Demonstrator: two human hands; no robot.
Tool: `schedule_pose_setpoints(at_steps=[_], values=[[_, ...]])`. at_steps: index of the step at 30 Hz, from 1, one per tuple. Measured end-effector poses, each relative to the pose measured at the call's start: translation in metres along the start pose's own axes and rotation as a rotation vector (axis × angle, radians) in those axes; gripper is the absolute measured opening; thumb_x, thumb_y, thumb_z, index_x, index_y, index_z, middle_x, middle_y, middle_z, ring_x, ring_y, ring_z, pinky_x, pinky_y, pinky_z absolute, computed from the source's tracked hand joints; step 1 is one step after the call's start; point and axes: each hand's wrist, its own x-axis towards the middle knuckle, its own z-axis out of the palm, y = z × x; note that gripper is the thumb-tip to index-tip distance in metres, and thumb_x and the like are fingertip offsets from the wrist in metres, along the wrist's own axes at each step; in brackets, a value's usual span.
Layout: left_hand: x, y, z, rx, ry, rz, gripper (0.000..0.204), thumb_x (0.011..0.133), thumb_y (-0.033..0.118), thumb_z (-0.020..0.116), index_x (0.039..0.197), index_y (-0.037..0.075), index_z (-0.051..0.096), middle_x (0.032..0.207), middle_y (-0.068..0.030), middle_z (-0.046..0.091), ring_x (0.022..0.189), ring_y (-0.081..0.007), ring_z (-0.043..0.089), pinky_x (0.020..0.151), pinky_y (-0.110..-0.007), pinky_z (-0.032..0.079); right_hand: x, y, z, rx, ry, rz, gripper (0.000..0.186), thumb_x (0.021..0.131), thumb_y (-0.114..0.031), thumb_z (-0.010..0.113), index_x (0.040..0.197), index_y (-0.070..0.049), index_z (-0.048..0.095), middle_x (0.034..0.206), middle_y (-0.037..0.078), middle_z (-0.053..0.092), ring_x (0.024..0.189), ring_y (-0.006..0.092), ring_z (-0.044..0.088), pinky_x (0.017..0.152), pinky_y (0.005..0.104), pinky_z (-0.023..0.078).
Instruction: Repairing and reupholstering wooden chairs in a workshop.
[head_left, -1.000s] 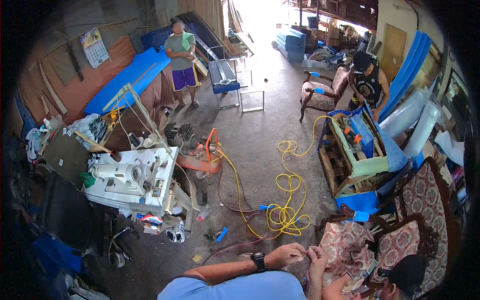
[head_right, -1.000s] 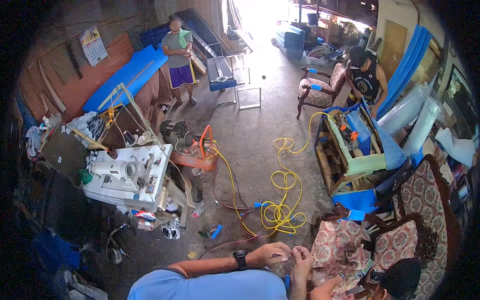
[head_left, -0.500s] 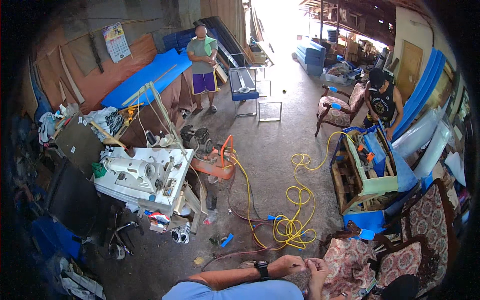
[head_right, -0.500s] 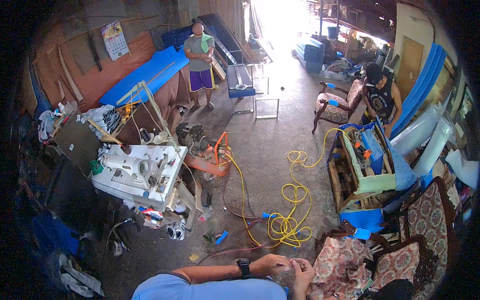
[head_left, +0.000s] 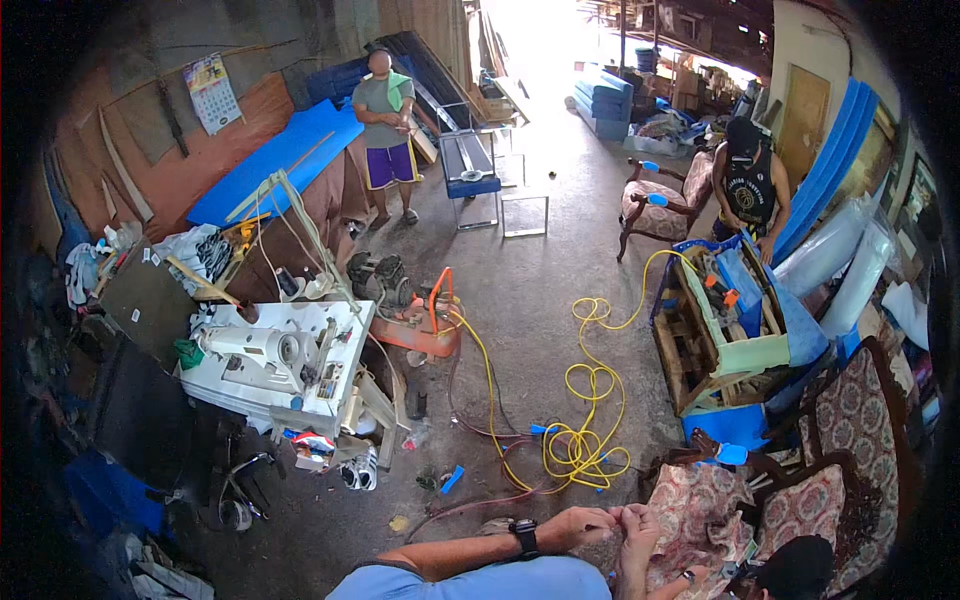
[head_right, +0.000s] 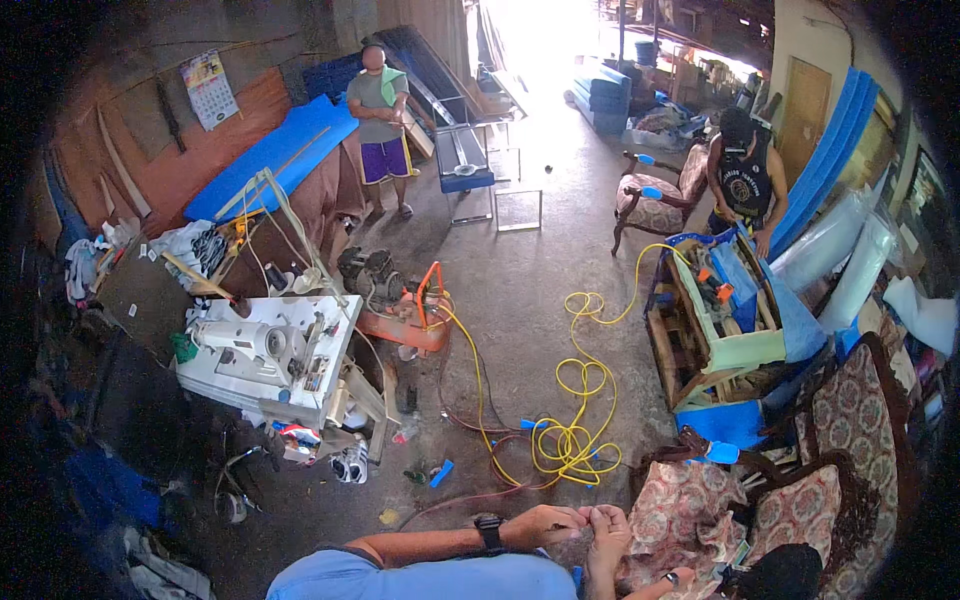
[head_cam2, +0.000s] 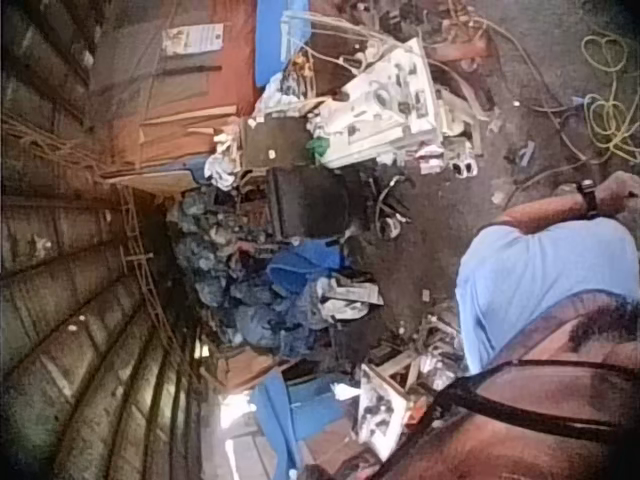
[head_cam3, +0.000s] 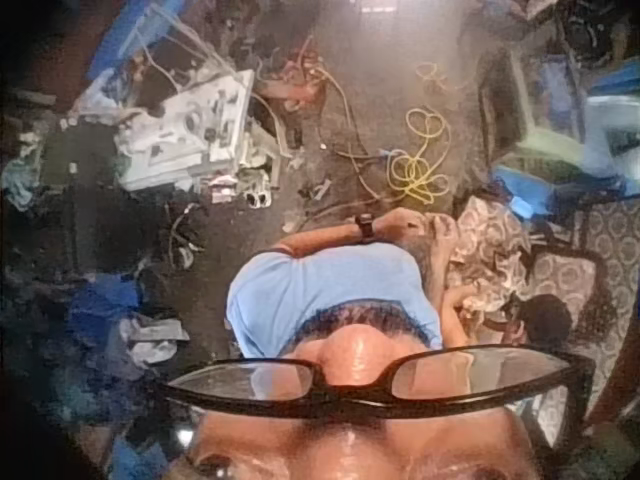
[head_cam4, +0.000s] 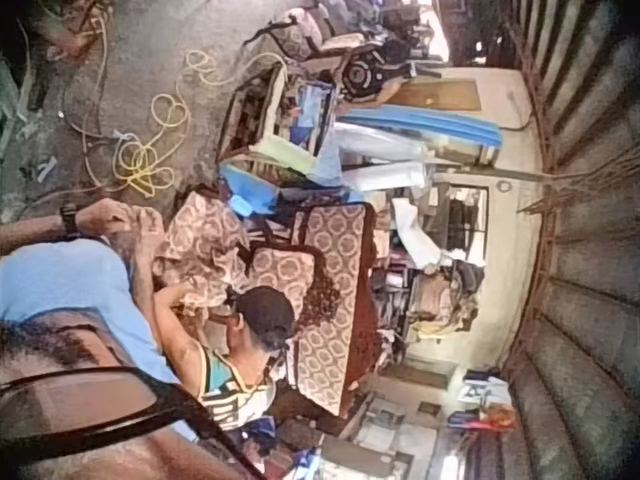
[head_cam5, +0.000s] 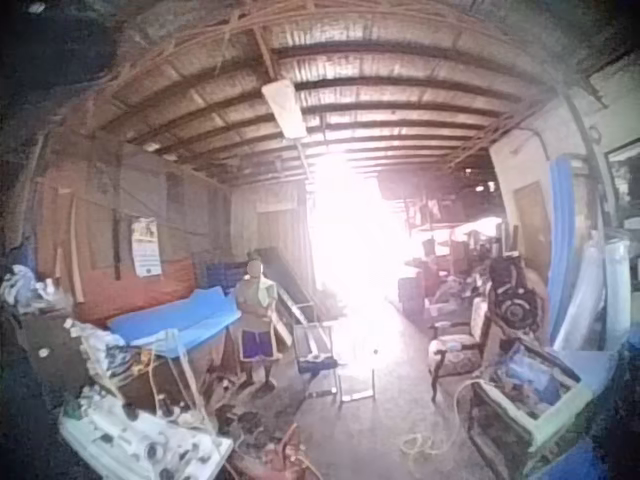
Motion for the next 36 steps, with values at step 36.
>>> schedule_pose_setpoints(at_steps=[36], values=[[0.039, -0.012, 0.088, 0.11, -1.514, 0.2, 0.019, 0.089, 0.014, 0.063, 0.092, -0.004, 0.066, 0.085, -0.0122, 0.068, 0.079, -0.0182, 0.062, 0.077, -0.03, 0.049, -0.179, 0.072, -0.012, 0.492, 1.122, -0.699, 0.016, 0.093, -0.018, 0.06, 0.096, -0.003, 0.06, 0.074, 0.003, 0.061, 0.069, 0.0126, 0.059, 0.063, 0.0284, 0.048]])
